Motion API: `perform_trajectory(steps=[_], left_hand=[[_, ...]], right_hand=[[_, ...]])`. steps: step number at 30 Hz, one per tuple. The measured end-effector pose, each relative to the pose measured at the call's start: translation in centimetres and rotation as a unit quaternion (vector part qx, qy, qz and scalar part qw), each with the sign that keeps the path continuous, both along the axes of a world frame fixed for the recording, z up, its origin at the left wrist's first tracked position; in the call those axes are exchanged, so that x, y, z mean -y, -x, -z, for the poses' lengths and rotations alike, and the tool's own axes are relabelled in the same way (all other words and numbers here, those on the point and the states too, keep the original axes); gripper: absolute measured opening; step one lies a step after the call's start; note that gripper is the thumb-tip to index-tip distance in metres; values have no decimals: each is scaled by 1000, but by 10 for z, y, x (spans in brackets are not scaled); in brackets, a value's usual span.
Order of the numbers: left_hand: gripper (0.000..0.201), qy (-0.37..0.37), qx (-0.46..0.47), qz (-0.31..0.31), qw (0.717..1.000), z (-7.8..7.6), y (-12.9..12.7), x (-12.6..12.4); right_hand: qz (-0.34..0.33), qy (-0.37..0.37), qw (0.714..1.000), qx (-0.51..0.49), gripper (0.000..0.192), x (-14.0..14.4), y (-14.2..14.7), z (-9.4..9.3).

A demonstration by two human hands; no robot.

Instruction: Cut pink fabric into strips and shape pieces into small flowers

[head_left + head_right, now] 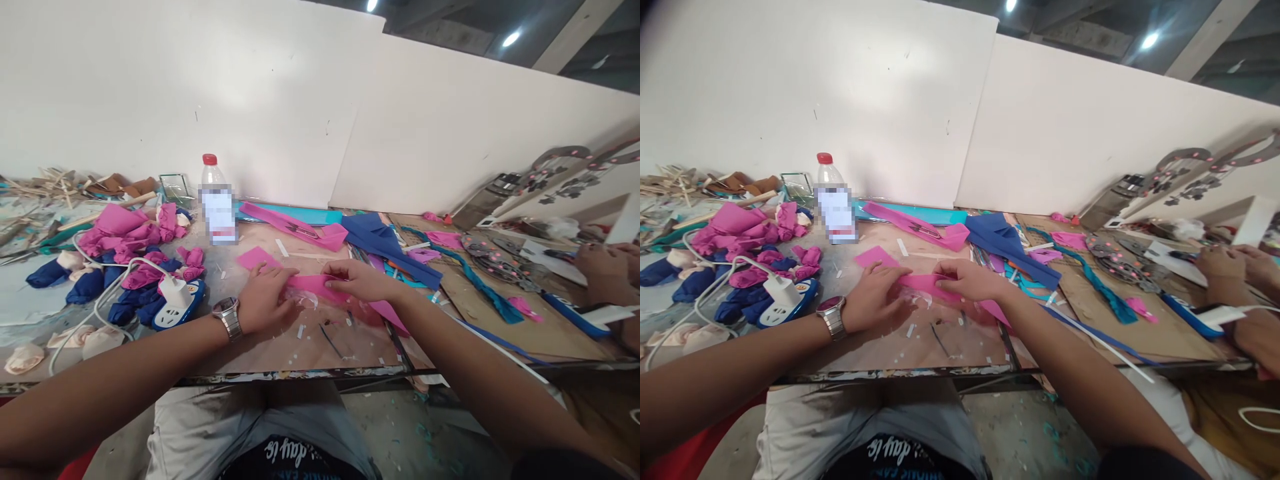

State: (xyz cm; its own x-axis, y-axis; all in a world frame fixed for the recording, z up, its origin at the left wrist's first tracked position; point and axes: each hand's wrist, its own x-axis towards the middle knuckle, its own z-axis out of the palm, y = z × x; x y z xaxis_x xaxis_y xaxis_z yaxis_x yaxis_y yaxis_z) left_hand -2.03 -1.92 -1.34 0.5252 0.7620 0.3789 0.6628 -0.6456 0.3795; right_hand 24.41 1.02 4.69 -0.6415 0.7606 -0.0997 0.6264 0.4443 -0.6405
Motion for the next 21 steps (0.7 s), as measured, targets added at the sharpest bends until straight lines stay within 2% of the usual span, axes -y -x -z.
perform_trajectory(steps=[2,4,9,14,18,21], left_hand=[[29,3,1,4,1000,-6,2,0],[24,20,10,4,1000,-15,4,-1],[29,43,46,-20,998,-47,13,2],[37,22,44,-20,999,-87,24,7],[36,-5,32,-36,999,-113,43,6],[36,17,16,-64,998,-128,67,0]], right_hand=[[-19,68,996,-51,28,-1,2,-6],[-12,97,993,-70,31,-4,1,-12],[56,58,996,-34,28,-11,-19,-29],[104,41,994,-5,40,-11,-46,-43],[158,83,981,-73,48,-13,-65,-38],[212,157,953,-152,53,-16,-72,-27]])
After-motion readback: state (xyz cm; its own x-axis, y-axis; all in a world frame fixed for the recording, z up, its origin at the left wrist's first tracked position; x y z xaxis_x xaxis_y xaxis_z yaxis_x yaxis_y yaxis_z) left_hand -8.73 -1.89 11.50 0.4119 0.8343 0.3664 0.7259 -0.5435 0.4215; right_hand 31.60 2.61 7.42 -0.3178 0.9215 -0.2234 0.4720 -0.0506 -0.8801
